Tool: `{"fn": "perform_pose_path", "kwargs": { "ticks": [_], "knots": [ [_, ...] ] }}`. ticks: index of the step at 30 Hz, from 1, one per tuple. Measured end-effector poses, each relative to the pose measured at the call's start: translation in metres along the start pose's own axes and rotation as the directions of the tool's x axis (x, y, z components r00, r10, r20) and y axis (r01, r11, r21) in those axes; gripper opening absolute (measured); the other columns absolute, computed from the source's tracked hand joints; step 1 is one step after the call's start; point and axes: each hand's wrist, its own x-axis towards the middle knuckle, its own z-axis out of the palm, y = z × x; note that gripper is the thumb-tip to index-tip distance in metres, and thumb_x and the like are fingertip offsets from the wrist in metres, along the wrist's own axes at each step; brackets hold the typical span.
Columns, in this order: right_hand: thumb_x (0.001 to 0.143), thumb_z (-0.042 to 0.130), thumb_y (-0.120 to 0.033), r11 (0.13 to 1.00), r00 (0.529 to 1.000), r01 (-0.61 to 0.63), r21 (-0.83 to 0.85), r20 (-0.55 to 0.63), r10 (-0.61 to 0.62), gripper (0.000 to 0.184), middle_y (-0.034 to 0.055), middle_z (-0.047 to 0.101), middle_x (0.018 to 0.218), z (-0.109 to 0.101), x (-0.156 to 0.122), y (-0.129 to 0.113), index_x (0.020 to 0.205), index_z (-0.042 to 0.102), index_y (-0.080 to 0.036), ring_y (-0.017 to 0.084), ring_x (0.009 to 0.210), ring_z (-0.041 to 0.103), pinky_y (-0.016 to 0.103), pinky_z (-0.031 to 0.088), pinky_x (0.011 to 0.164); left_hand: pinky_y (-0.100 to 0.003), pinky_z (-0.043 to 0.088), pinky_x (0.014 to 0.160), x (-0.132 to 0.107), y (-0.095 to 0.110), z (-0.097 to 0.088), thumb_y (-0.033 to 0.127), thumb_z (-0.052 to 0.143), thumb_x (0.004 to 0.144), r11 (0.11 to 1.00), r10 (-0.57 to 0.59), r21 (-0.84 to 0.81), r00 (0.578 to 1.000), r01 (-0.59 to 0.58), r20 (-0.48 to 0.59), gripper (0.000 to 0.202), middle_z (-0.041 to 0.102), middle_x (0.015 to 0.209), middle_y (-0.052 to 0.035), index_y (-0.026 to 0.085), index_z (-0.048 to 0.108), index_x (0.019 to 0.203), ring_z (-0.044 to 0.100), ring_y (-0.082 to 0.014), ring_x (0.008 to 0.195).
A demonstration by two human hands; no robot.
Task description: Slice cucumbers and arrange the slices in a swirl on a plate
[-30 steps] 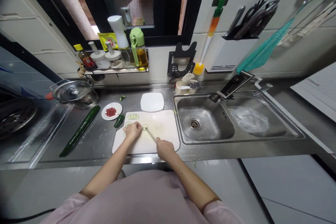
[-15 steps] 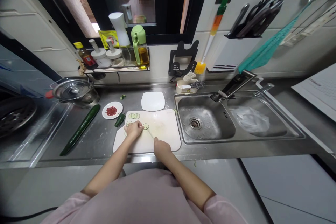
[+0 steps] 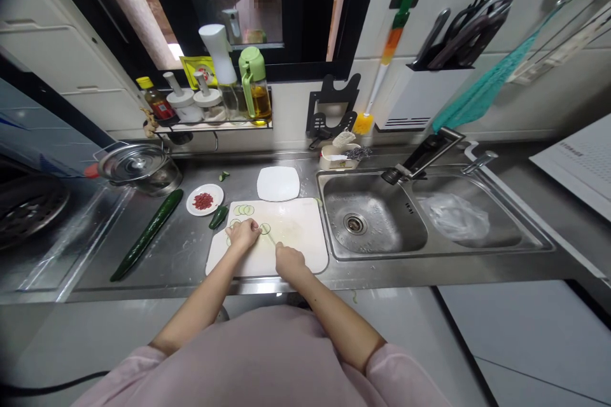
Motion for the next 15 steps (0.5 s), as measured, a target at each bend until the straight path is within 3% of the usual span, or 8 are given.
{"fn": "perform_pose_path", "kwargs": {
  "ticks": [15],
  "knots": [
    [0.085, 0.040, -0.007, 1.000, 0.999, 0.018, -0.023, -0.031, -0.018, 0.036, 0.0183, 0.067, 0.103, 0.015, -0.009, 0.013, 0.119, 0.048, -0.012, 0.026, 0.101, 0.064, 0.034, 0.046, 0.078, -0.047, 0.025, 0.092, 0.001, 0.000, 0.002, 0.040, 0.059, 0.076, 1.000, -0.019, -0.005, 1.000, 0.019, 0.006, 0.015, 0.071, 0.095, -0.0051, 0.028, 0.064, 0.083, 0.051, -0.0308, 0.111]
  ]
}}
